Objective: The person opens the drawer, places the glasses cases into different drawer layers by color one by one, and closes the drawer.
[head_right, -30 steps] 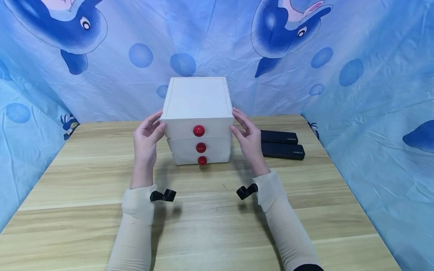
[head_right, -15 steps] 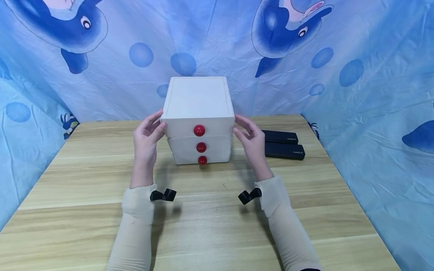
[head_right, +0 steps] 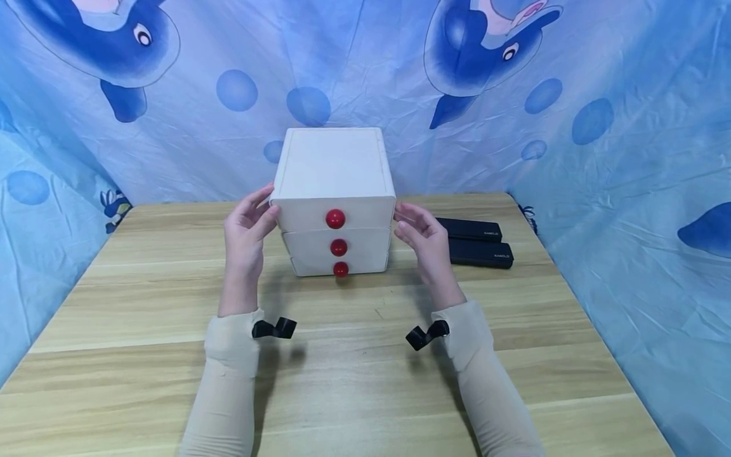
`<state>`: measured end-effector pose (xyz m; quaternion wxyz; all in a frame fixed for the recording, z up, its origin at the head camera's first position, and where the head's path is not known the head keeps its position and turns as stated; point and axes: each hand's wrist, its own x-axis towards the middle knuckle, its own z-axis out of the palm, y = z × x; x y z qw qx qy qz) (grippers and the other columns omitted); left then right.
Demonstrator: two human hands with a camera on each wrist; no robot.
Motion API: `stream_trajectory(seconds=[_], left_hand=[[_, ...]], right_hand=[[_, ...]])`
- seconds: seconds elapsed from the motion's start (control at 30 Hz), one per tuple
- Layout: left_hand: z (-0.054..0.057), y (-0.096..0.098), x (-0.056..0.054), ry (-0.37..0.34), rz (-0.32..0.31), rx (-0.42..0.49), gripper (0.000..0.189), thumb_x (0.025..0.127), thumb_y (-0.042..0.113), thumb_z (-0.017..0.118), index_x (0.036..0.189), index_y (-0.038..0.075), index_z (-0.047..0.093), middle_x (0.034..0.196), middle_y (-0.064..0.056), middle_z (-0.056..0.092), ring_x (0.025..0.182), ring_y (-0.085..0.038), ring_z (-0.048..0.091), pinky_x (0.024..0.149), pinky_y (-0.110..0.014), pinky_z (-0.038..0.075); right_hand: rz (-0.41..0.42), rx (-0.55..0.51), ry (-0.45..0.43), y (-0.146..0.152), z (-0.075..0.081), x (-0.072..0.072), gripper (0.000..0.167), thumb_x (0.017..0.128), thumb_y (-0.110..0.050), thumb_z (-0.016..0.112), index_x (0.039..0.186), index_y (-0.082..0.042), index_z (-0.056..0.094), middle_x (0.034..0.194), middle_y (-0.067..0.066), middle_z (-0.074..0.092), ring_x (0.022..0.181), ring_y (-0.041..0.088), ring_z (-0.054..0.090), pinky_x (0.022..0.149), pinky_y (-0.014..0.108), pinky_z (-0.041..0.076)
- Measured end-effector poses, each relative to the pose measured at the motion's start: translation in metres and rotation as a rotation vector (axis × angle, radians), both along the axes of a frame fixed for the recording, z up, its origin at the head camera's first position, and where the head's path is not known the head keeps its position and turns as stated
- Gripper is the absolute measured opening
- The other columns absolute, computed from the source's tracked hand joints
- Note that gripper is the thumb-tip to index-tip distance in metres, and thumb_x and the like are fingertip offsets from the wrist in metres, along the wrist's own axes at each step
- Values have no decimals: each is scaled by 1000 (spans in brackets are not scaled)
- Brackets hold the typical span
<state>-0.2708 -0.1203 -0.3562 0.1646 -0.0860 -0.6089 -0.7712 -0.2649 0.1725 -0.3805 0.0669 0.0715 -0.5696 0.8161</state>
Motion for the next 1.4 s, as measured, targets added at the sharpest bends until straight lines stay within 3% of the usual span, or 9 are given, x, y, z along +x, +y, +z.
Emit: stream_trajectory(seconds=[0.4,0.6,0.73,1.0,1.23,1.4], left_hand=[[1,1,0,-13,4,13,40,91,4,64,130,-1,57,142,-6,54,126,-17,55,92,-18,52],[1,0,-1,-24,1,23,40,91,4,64,130,0,58,143,-7,54,126,-19,55,92,-18,52],[1,0,-1,-18,-6,27,40,91,4,64,130,-1,57,143,-7,54,125,-17,55,92,-18,52],[1,0,0,-24,-19,51,40,91,3,65,130,0,58,143,-6,54,126,-19,55,92,-19,53],[2,0,-1,-38,-20,48,39,91,5,65,129,2,59,143,-5,54,128,-20,54,94,-20,53],[2,-1,0,-38,-24,41,41,91,4,64,131,0,56,144,-5,54,128,-18,54,95,-21,52]], right_hand=[[139,-37,-191,10,-12,5,17,97,-6,56,106,-17,66,109,-5,68,108,10,63,87,28,57],[246,-111,-283,16,-16,7,20,100,-6,51,103,-16,67,108,-4,70,110,12,63,88,28,56],[313,-78,-330,18,-20,9,22,101,-8,48,103,-16,68,109,-3,71,109,12,65,90,28,56],[477,-28,-351,13,-32,10,27,104,-10,42,109,-14,69,113,-1,71,113,14,64,98,33,54],[493,3,-453,-1,-44,11,20,103,-11,44,112,-13,62,116,-1,69,115,15,62,102,36,51],[515,16,-522,-12,-54,10,31,104,-15,42,132,-5,47,136,11,57,137,30,44,109,41,45]])
